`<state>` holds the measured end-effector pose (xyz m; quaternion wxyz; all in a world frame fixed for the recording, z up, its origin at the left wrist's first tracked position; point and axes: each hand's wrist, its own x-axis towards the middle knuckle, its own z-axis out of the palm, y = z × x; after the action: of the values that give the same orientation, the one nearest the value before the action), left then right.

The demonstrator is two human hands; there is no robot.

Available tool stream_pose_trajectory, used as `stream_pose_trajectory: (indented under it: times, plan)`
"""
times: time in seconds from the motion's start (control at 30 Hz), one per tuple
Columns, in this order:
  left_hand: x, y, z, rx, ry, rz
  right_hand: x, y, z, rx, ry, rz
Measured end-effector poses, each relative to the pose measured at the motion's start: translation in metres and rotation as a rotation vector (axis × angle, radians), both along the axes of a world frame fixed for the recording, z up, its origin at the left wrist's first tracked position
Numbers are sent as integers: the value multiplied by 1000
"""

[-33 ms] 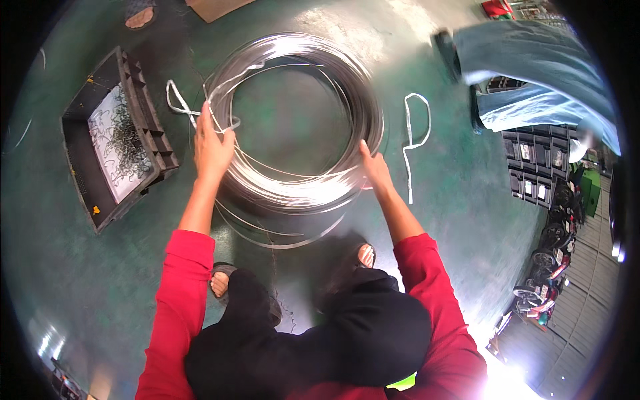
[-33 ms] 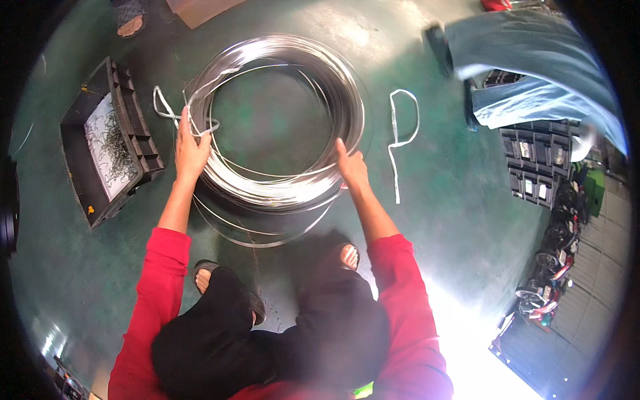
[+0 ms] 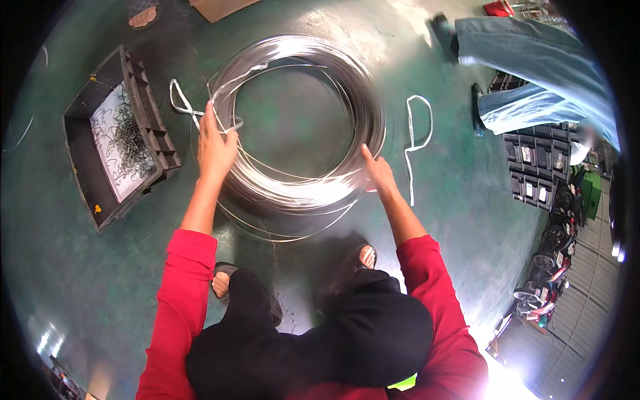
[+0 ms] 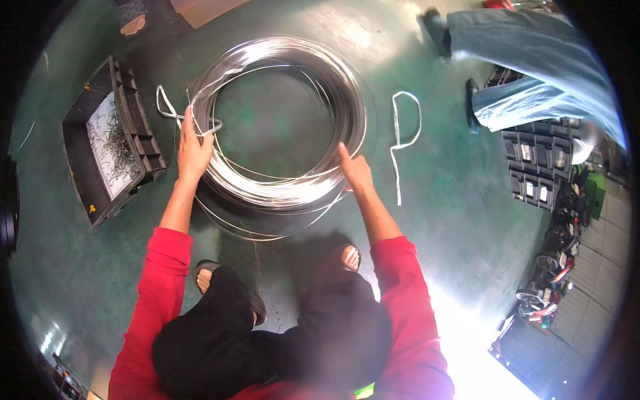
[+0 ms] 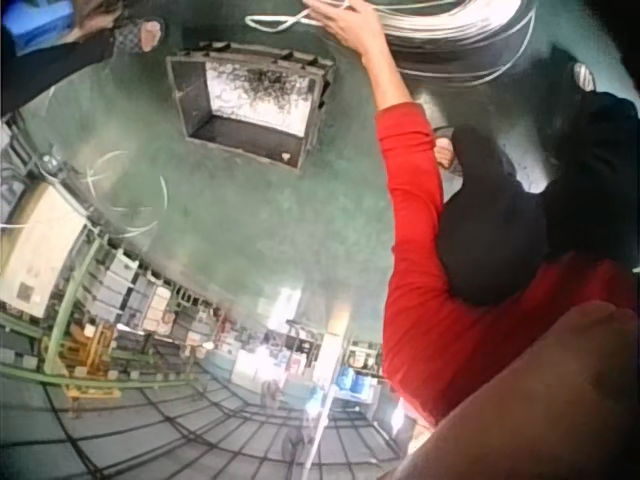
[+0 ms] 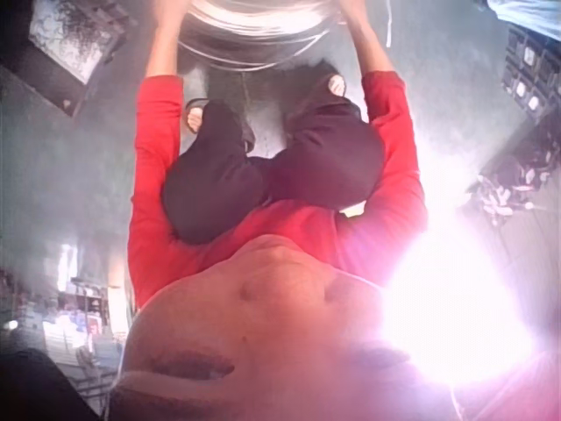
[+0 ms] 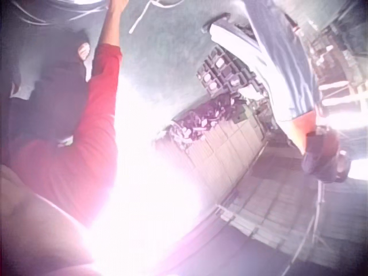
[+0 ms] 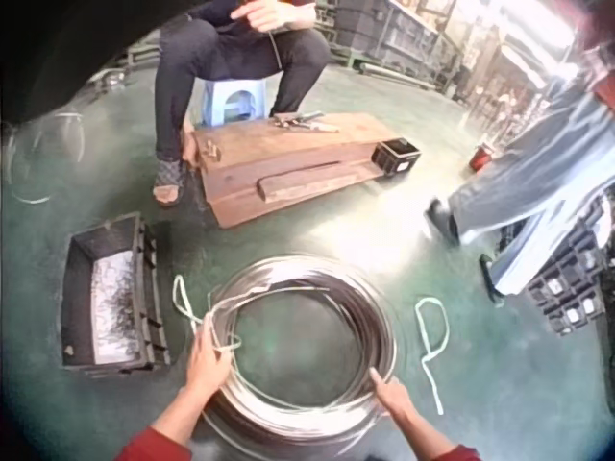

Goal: The person sits at a table and handles small metal wire pieces, then moves to the floor to uncoil a large metal wire coil and tie it with a white strap. The person then sits on a stool and uses pliers to cut and bend small metal pieces from a tray.

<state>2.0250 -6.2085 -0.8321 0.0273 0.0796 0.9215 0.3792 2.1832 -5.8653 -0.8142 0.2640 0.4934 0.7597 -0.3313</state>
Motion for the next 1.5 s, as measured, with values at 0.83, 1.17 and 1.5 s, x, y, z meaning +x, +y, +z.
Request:
stream_pose_trajectory:
  times: [0.83,1.17,1.5]
  plan:
    - [10,18,0,104,229,147,-255,-95,-24,558,637,1095]
    - [15,24,-3,328,204,325,-252,-136,-11,602,1149,1120]
    - [8,13,25,-163,-271,236,-232,-145,-2,527,989,1211]
